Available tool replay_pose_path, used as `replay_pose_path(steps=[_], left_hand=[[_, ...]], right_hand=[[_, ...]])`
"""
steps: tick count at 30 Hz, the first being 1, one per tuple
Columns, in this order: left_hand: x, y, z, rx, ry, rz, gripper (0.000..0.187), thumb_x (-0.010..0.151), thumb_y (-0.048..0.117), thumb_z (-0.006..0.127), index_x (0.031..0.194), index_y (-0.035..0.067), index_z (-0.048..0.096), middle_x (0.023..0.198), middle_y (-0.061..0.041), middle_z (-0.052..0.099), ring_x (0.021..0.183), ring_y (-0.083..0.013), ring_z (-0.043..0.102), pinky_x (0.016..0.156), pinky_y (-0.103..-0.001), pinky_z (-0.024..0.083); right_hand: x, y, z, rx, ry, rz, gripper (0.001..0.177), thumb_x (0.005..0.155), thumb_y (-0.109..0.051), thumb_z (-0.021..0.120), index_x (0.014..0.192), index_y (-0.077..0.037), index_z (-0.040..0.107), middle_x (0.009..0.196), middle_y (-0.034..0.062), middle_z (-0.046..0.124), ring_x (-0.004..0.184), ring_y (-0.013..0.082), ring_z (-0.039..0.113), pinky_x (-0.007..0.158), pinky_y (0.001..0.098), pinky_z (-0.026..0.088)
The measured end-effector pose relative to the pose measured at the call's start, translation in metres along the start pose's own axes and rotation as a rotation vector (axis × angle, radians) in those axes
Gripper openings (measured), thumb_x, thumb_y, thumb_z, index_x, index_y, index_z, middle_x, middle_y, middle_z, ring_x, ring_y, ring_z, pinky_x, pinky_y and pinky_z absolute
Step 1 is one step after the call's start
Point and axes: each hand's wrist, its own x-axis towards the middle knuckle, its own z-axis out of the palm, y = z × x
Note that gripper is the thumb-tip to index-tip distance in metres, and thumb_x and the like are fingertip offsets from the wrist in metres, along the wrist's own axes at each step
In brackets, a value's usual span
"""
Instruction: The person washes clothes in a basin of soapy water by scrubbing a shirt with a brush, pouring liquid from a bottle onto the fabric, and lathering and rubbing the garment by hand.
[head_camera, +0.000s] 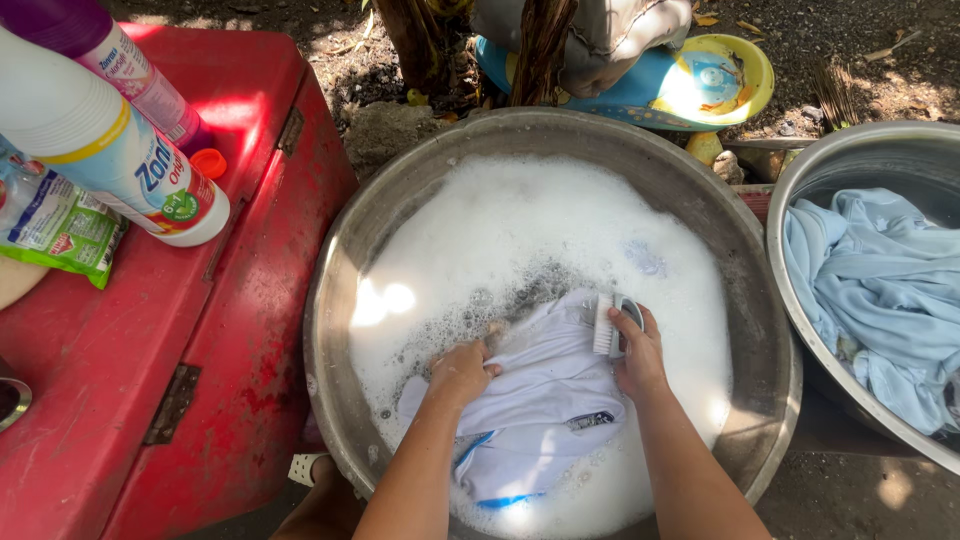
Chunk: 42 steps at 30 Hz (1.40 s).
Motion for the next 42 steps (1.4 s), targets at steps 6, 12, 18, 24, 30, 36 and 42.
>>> replay_pose_path(steps=[6, 12, 18, 24, 30, 36, 42], left_hand=[[-0.005, -0.006, 0.002, -0.279, 0.182, 0.129, 0.031, 0.081, 0.028, 0.080, 0.105, 0.010, 0.072, 0.113, -0.010, 0.073, 0.106, -0.0242, 0.068, 0.098, -0.039, 0.052], [-0.011, -0.001, 0.005, -0.359, 0.444, 0.133, 0.021, 0.094, 0.028, 0.070, 0.103, 0.010, 0.074, 0.112, -0.007, 0.073, 0.107, -0.0272, 0.067, 0.096, -0.042, 0.051], [0.029, -0.023, 0.055, -0.936, 0.379, 0.097, 0.039, 0.103, 0.031, 0.051, 0.133, 0.011, 0.066, 0.124, -0.010, 0.072, 0.114, -0.0227, 0.067, 0.102, -0.037, 0.049], [0.027, -0.056, 0.074, -1.236, 0.192, -0.182, 0.052, 0.105, 0.040, 0.052, 0.147, 0.010, 0.050, 0.145, -0.010, 0.056, 0.132, -0.0240, 0.051, 0.110, -0.043, 0.040], [-0.008, -0.046, 0.057, -0.914, 0.269, -0.045, 0.047, 0.102, 0.038, 0.048, 0.135, 0.008, 0.063, 0.133, -0.017, 0.066, 0.124, -0.0298, 0.062, 0.107, -0.040, 0.044], [-0.021, -0.061, 0.050, -0.620, 0.404, 0.021, 0.042, 0.102, 0.038, 0.047, 0.122, 0.005, 0.066, 0.113, -0.024, 0.071, 0.108, -0.0412, 0.066, 0.095, -0.047, 0.050], [-0.009, -0.062, 0.061, -0.527, 0.553, 0.075, 0.038, 0.104, 0.034, 0.045, 0.117, 0.004, 0.065, 0.108, -0.026, 0.070, 0.103, -0.0459, 0.066, 0.091, -0.051, 0.051]], right_hand=[[-0.009, -0.009, 0.005, -0.013, 0.080, -0.010, 0.060, 0.088, -0.015, 0.074, 0.140, -0.006, 0.046, 0.113, 0.0081, 0.062, 0.098, 0.0174, 0.062, 0.078, 0.0349, 0.055], [-0.018, -0.018, 0.007, -0.106, 0.126, -0.146, 0.058, 0.086, -0.012, 0.078, 0.139, -0.006, 0.055, 0.115, 0.0077, 0.068, 0.098, 0.0165, 0.067, 0.078, 0.0316, 0.058], [-0.039, 0.024, 0.062, -0.707, -0.112, -0.258, 0.066, 0.085, -0.022, 0.081, 0.146, -0.014, 0.055, 0.109, 0.0146, 0.071, 0.095, 0.0243, 0.068, 0.083, 0.0349, 0.057], [-0.049, 0.024, 0.091, -1.329, -0.428, -0.507, 0.068, 0.086, -0.025, 0.081, 0.147, -0.016, 0.054, 0.138, 0.0120, 0.064, 0.120, 0.0311, 0.063, 0.102, 0.0458, 0.049], [-0.053, 0.010, 0.123, -1.308, -0.402, -0.310, 0.069, 0.082, -0.035, 0.079, 0.146, -0.025, 0.054, 0.145, 0.0066, 0.061, 0.100, 0.0309, 0.073, 0.102, 0.0393, 0.055], [-0.035, 0.003, 0.105, -1.643, -0.279, -0.220, 0.052, 0.091, -0.034, 0.073, 0.141, -0.034, 0.057, 0.127, 0.0154, 0.066, 0.109, 0.0315, 0.067, 0.093, 0.0462, 0.054], [-0.053, 0.037, 0.124, -1.020, -0.494, -0.525, 0.062, 0.081, -0.033, 0.082, 0.135, -0.018, 0.056, 0.133, 0.0177, 0.064, 0.118, 0.0335, 0.063, 0.099, 0.0447, 0.051]])
